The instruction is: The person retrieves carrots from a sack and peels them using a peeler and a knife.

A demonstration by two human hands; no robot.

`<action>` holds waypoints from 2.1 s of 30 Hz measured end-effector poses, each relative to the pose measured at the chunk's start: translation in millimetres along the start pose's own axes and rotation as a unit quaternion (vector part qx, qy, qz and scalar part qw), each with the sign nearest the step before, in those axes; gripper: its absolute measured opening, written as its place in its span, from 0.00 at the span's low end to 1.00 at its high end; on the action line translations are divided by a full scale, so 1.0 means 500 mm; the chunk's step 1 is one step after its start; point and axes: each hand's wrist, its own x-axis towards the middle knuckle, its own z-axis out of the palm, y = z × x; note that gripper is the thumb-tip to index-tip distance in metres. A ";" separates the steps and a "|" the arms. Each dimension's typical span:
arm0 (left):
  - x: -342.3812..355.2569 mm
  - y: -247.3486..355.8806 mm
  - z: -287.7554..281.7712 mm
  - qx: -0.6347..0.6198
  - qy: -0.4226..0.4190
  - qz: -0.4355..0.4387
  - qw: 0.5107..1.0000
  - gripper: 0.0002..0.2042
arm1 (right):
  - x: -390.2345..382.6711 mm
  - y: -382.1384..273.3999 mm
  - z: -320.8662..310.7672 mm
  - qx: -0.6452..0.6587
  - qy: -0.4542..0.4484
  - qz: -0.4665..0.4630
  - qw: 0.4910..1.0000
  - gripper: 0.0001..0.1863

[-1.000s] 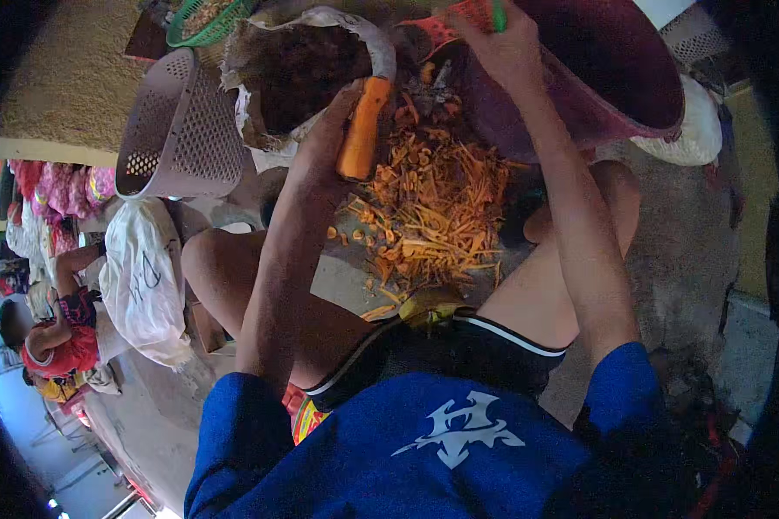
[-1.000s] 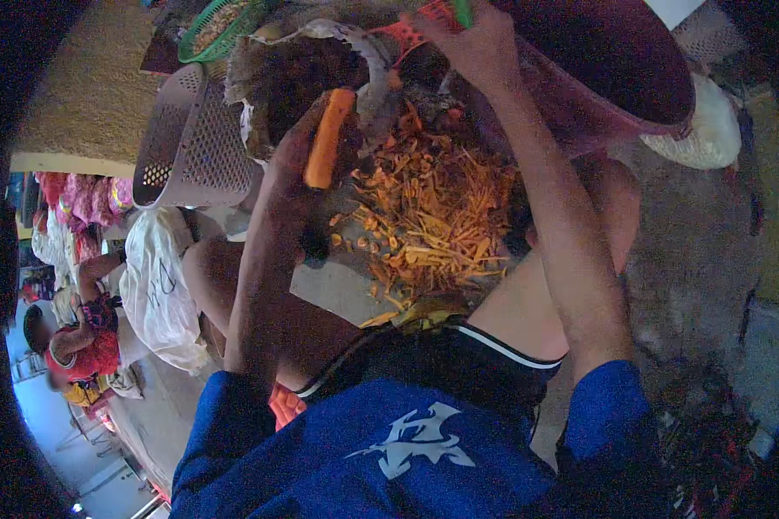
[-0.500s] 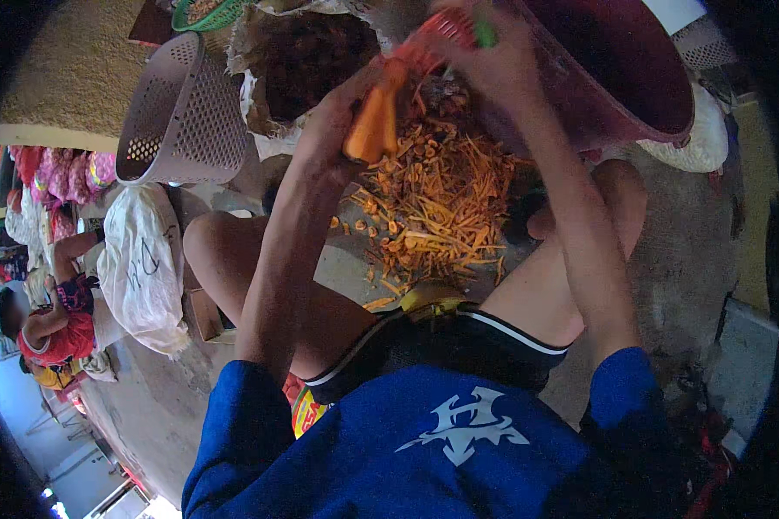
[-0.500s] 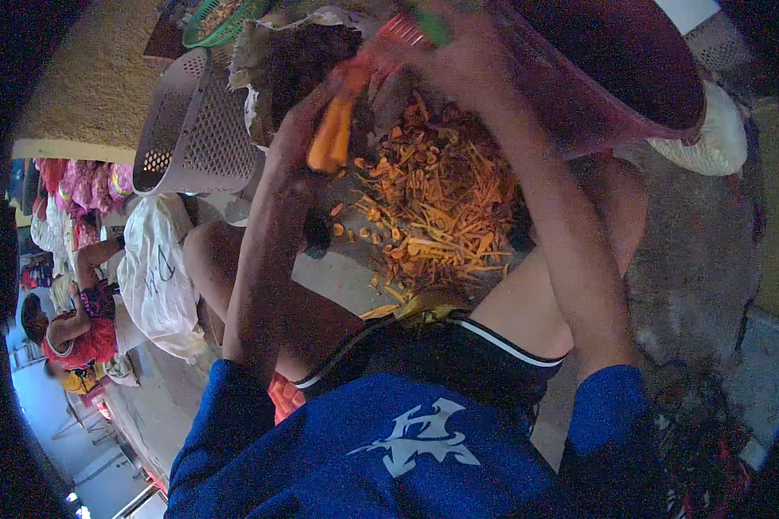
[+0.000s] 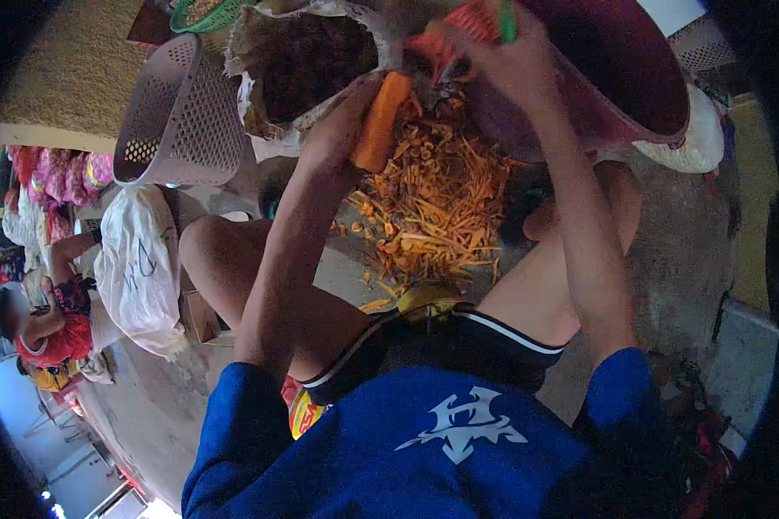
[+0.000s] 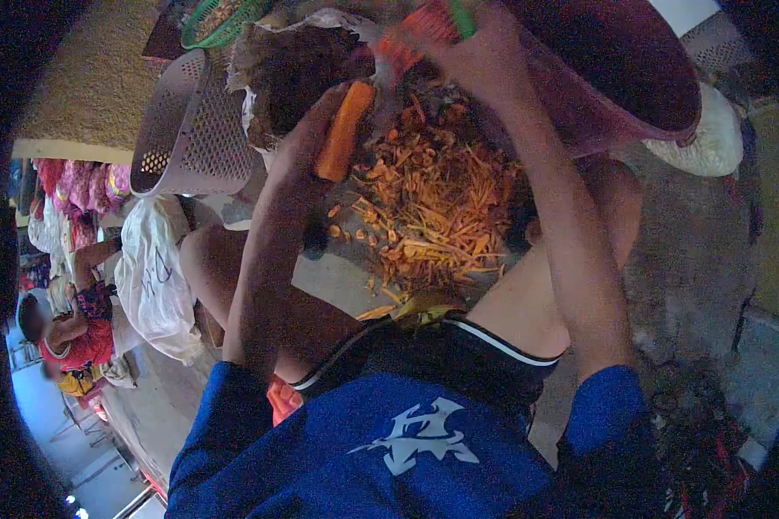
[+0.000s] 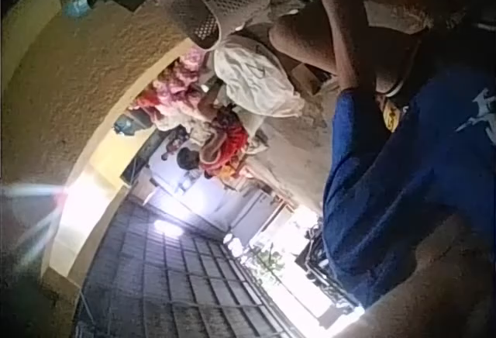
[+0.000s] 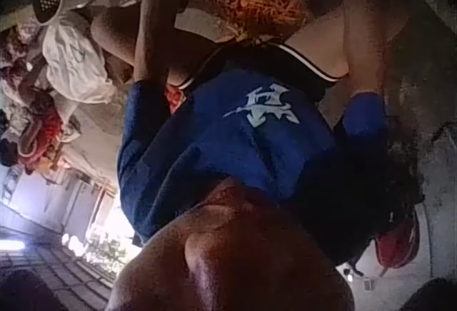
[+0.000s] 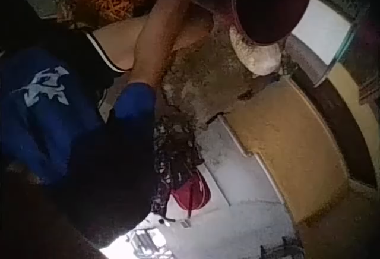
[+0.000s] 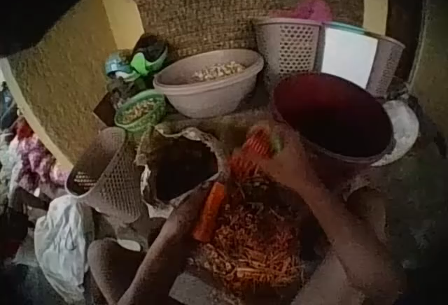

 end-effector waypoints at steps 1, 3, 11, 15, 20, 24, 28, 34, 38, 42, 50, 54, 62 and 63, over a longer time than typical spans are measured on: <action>0.012 -0.009 -0.003 -0.042 -0.010 -0.005 0.999 0.17 | -0.015 0.013 0.007 -0.002 0.001 0.000 1.000 0.25; 0.011 0.006 0.013 -0.024 0.007 -0.029 0.999 0.17 | -0.044 0.034 0.016 -0.242 -0.001 -0.099 0.965 0.22; 0.012 0.016 -0.001 -0.135 -0.008 -0.039 0.990 0.17 | -0.048 0.004 0.041 0.024 0.030 -0.036 0.999 0.22; 0.005 0.012 0.006 -0.125 -0.030 -0.033 0.991 0.18 | -0.078 -0.043 0.065 0.065 -0.093 -0.120 0.986 0.23; 0.006 0.025 0.008 -0.030 0.005 -0.041 0.999 0.20 | -0.068 -0.026 0.076 0.050 -0.116 -0.092 0.988 0.24; 0.004 0.028 0.018 -0.050 -0.051 -0.036 0.997 0.19 | -0.041 0.049 0.072 0.005 -0.065 -0.049 0.997 0.34; 0.011 0.005 -0.005 -0.082 -0.007 -0.038 0.996 0.18 | 0.001 0.035 0.035 0.028 0.038 0.019 0.999 0.21; 0.031 -0.009 -0.026 -0.099 -0.038 -0.051 0.993 0.15 | -0.063 -0.003 0.064 0.026 -0.117 -0.143 0.983 0.19; 0.017 0.008 -0.007 -0.115 -0.007 -0.062 0.991 0.17 | 0.006 0.026 0.023 -0.029 0.015 -0.058 0.998 0.20; 0.021 0.007 -0.016 -0.098 0.020 -0.049 0.994 0.17 | -0.037 0.001 0.041 -0.022 -0.055 -0.016 0.998 0.20; 0.007 0.009 0.000 -0.038 -0.012 -0.051 0.998 0.18 | 0.008 0.025 0.014 -0.031 0.008 -0.011 0.999 0.22; 0.003 0.011 0.000 -0.107 0.009 -0.060 0.992 0.18 | -0.051 -0.001 0.044 0.032 -0.084 0.013 0.996 0.22; 0.000 0.016 0.007 -0.062 0.014 -0.036 0.997 0.19 | -0.008 -0.001 0.036 -0.006 -0.042 0.009 0.999 0.22; 0.003 0.015 0.003 -0.087 0.027 -0.040 0.995 0.19 | 0.008 -0.016 0.033 0.040 -0.040 0.072 0.996 0.25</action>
